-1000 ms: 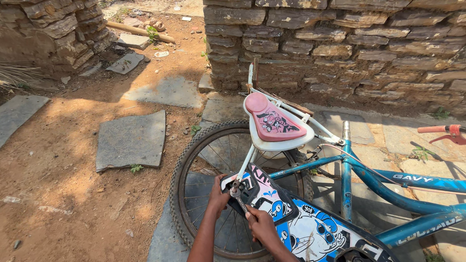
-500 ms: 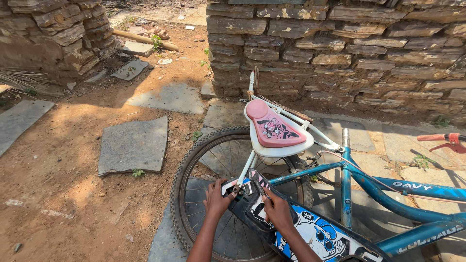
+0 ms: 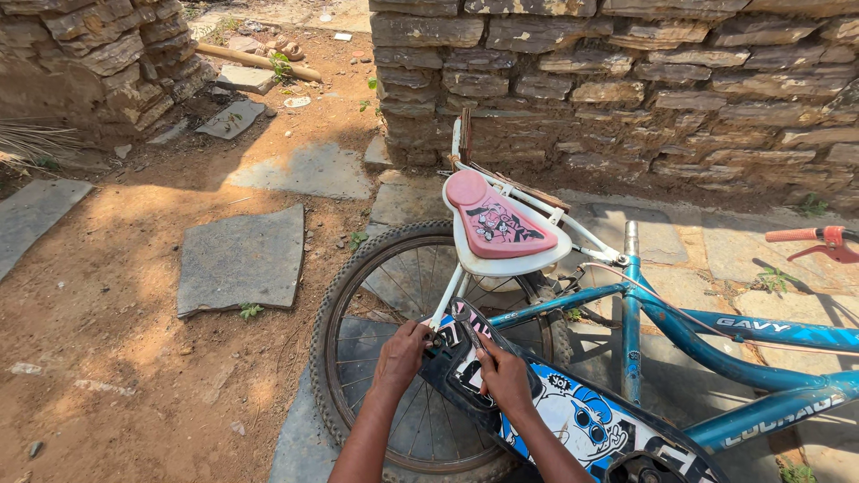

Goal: The person attaches a plastic component to the rear frame of a bicycle using their hands while sitting on the ground.

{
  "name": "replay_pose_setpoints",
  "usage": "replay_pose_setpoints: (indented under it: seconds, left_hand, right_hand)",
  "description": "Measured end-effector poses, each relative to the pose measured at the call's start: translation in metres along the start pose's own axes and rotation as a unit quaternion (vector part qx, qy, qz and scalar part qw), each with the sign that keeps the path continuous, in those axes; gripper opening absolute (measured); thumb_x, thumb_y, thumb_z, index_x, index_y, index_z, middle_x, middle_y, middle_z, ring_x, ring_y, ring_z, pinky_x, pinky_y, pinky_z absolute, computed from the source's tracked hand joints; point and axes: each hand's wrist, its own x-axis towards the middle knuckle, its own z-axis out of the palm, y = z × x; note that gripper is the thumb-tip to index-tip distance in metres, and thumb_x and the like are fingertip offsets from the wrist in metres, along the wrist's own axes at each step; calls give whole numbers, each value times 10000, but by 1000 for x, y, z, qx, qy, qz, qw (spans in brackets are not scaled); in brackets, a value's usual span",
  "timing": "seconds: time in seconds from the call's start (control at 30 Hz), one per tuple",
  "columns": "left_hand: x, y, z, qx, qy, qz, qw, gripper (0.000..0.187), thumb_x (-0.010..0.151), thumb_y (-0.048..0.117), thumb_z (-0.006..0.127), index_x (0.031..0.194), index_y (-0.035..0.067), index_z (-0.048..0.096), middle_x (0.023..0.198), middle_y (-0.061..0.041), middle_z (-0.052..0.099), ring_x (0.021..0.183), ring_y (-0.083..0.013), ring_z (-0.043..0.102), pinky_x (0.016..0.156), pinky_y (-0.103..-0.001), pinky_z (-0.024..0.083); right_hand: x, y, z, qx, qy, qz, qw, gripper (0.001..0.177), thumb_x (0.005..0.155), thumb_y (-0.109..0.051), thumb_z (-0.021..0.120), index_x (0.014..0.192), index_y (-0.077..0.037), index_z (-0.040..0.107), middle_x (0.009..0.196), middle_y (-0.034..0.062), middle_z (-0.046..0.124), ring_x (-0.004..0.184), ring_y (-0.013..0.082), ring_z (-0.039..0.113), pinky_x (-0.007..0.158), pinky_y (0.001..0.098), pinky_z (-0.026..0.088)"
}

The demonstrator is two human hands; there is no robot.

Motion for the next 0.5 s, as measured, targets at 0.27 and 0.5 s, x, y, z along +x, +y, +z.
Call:
replay_pose_setpoints:
  seconds: [0.27,0.5]
  left_hand:
    - [10,-14,4,191,-79,163,965,273,861,34,627,1128,31,572,1061,-134,645,1007,-319,684,751,-410,611]
    - [14,-6,-18,175,-122,118,970,305,927,131,654,1218,95,570,1151,-91,624,1123,-278,629,868,-408,569]
  right_hand:
    - [0,5,3,-46,1,-5,999,433,1005,-310,577,1422,-201,612,509,37,624,408,127,617,482,326,520]
    - [1,8,1,-17,-16,-29,999,429,1000,-295,587,1417,-204,626,496,31,599,397,118,595,466,325,501]
